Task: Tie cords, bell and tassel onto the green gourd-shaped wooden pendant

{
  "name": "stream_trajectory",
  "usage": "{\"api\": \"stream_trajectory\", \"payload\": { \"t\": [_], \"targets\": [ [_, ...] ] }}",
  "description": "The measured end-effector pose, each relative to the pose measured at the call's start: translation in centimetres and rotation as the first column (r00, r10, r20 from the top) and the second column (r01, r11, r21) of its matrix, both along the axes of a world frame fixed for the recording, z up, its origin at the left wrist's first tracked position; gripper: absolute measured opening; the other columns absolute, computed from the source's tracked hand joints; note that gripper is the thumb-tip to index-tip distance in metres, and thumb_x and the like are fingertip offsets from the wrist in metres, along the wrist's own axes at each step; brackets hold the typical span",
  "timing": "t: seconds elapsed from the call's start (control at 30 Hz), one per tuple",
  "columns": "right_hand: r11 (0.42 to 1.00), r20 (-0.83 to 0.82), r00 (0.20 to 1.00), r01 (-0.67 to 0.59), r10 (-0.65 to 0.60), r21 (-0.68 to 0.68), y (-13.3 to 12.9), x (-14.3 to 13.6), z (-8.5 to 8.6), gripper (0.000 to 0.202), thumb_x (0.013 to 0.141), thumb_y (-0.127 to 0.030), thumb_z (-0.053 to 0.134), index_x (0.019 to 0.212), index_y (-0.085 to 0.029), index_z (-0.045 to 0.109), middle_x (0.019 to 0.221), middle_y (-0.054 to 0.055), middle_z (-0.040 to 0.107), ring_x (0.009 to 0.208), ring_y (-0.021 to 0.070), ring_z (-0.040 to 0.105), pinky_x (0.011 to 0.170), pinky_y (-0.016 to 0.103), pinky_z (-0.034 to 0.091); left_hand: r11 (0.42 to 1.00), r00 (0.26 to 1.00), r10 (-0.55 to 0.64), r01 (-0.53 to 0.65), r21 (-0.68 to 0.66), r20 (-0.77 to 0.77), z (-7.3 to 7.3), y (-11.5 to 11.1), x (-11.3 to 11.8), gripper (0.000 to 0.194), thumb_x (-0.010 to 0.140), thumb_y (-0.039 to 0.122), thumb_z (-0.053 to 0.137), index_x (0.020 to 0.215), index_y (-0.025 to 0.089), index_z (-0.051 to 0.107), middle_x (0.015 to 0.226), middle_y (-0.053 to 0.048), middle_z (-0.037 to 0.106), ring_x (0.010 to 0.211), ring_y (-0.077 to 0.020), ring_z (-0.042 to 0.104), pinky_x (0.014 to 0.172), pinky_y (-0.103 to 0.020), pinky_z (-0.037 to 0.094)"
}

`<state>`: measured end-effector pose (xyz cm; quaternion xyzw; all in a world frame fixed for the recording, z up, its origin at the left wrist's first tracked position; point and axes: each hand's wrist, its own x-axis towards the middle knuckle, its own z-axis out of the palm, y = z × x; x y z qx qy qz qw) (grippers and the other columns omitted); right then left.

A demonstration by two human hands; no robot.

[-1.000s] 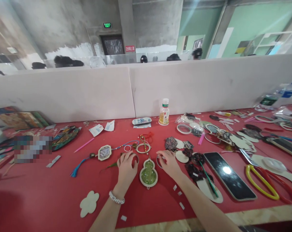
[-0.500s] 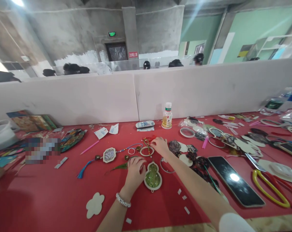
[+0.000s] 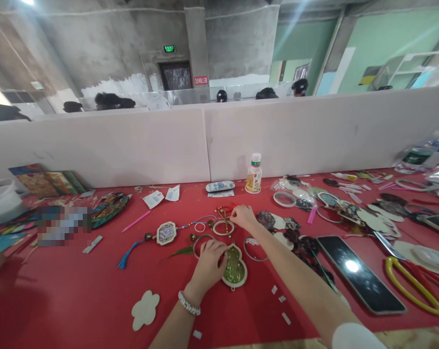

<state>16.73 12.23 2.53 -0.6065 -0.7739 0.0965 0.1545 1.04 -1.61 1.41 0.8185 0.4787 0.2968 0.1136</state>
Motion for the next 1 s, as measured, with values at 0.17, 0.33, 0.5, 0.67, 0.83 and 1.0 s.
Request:
{"api": "stream_trajectory", "payload": {
  "t": [0.17,0.33,0.5,0.67,0.83,1.0],
  "targets": [
    [0.999,-0.138,0.99,0.01,-0.016,-0.044,-1.6,3.4,1.7,0.014,0.067,-0.026,0.055,0.071,-0.017,0.064,0.075,0.005,0.066,0.073,0.0169,0.056,0.07,0.027,0.036,1.0,1.0,0.024,-0.024,0.009,0.003,-0.4,0.1,0.1,0.022,0.077,0.014,0.045,0.091,0.021,0.059,0.093,-0.006,0.061,0.091,-0.0218,0.048,0.081,-0.039,0.035],
    [0.991,-0.302,0.952,-0.087,0.051,-0.106,-4.8,5.8,2.6,0.018,0.071,-0.029,0.05,0.074,-0.016,0.062,0.069,0.002,0.064,0.064,0.0128,0.056,0.057,0.021,0.039,0.999,0.999,0.016,-0.017,0.03,0.04,-0.4,0.2,0.1,0.021,0.078,0.014,0.045,0.092,0.021,0.06,0.093,-0.005,0.062,0.091,-0.0209,0.049,0.081,-0.038,0.036],
    [0.921,-0.73,0.683,-0.296,0.018,-0.255,-7.9,5.6,3.1,0.018,0.07,-0.031,0.053,0.072,-0.014,0.059,0.071,0.002,0.063,0.063,0.0117,0.054,0.059,0.022,0.04,0.999,0.986,0.034,-0.034,0.0,0.163,-0.9,0.3,0.1,0.023,0.076,0.021,0.053,0.098,0.022,0.059,0.097,-0.006,0.062,0.093,-0.0225,0.05,0.084,-0.042,0.037],
    [0.814,-0.922,0.38,-0.512,-0.074,-0.276,-10.2,4.3,3.7,0.01,0.068,-0.023,0.057,0.064,-0.014,0.056,0.069,0.003,0.062,0.066,0.0115,0.053,0.065,0.024,0.038,0.981,0.931,-0.031,0.099,-0.169,0.364,-1.0,0.1,0.0,0.043,0.067,0.031,0.065,0.108,0.022,0.056,0.103,-0.007,0.06,0.098,-0.0224,0.049,0.089,-0.041,0.037],
    [0.75,-0.977,0.123,-0.626,-0.177,-0.215,-11.3,3.6,2.7,0.012,0.065,-0.019,0.062,0.059,-0.014,0.053,0.061,0.001,0.058,0.061,0.0104,0.052,0.063,0.024,0.036,0.936,0.866,-0.046,0.212,-0.282,0.498,-0.9,-0.2,0.2,0.051,0.066,0.032,0.066,0.113,0.021,0.054,0.096,-0.007,0.059,0.093,-0.0196,0.052,0.086,-0.035,0.041],
    [0.652,-0.963,-0.032,-0.742,-0.268,-0.157,-10.9,3.5,0.6,0.014,0.065,-0.022,0.064,0.062,-0.013,0.053,0.06,0.002,0.058,0.057,0.0101,0.052,0.058,0.022,0.035,0.948,0.882,-0.053,0.192,-0.254,0.468,-1.2,0.0,0.5,0.038,0.068,0.03,0.065,0.104,0.021,0.06,0.086,-0.005,0.061,0.085,-0.0185,0.052,0.08,-0.033,0.041]
  ]
}}
